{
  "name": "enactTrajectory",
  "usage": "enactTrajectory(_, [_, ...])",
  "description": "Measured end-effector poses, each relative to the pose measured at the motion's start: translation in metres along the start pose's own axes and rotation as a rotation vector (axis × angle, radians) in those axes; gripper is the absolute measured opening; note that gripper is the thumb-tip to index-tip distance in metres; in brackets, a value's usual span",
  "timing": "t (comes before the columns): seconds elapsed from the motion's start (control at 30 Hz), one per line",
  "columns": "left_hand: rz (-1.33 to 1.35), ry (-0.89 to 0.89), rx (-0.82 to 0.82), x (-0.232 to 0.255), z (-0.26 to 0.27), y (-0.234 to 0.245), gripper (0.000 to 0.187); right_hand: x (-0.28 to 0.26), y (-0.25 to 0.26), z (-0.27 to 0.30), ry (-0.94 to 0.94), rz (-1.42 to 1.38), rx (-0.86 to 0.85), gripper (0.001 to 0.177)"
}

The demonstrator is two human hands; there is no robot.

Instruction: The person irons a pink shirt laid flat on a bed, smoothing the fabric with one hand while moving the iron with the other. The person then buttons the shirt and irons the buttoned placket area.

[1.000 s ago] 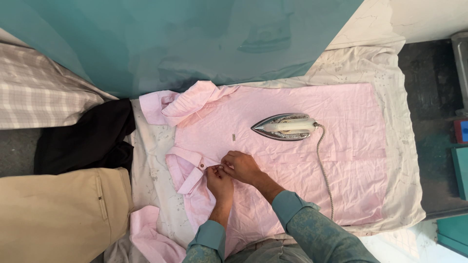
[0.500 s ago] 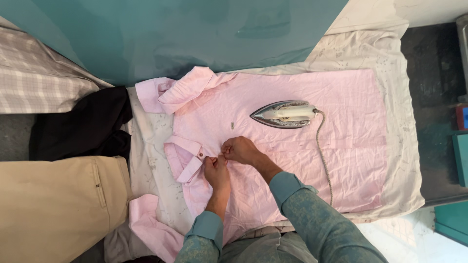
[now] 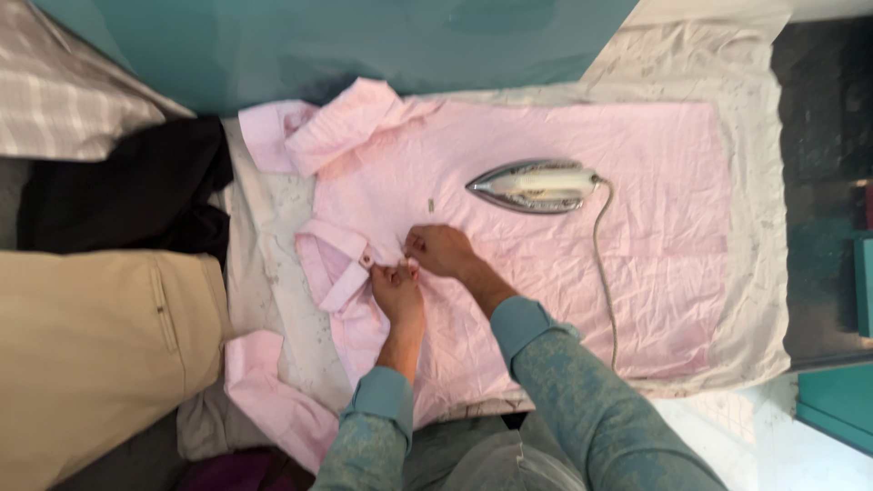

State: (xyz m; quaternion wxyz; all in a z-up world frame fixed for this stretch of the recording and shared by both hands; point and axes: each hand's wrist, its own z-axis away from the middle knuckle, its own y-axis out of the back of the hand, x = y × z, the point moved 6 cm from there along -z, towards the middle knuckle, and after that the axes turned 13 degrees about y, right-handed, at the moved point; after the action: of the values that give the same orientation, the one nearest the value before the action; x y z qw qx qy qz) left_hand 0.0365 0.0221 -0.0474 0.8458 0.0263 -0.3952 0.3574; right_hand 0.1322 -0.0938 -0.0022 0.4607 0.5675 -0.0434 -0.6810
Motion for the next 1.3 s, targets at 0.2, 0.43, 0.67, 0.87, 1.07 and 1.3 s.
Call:
enactTrajectory(0.2, [0.013, -0.012, 0.041, 0.004, 0.011, 0.005, 0.024, 0.001, 0.019, 0.021, 0.120, -0.375, 0.193, 0.021])
enactTrajectory(0.43, [-0.550, -0.187, 0.069, 0.016, 0.048, -0.008, 0.012, -0.004, 0.059, 0.088, 0.398, 0.209, 0.380, 0.026])
enactTrajectory(0.67, [-0.800, 0.042, -0.154, 0.005, 0.061, -0.046, 0.017, 0.004, 0.061, 0.080, 0.390, 0.252, 0.377, 0.016])
enactTrajectory(0.87, [-0.530, 0.105, -0.102, 0.005, 0.051, -0.058, 0.024, 0.006, 0.056, 0.080, 0.395, 0.311, 0.355, 0.011])
enactTrajectory(1.07, [-0.867, -0.129, 0.068, 0.011, 0.054, -0.070, 0.015, 0.011, 0.059, 0.075, 0.279, 0.130, 0.352, 0.008])
enactTrajectory(1.3, [-0.765, -0.082, 0.038, -0.003, 0.044, -0.068, 0.013, 0.019, 0.056, 0.080, 0.243, 0.117, 0.336, 0.010])
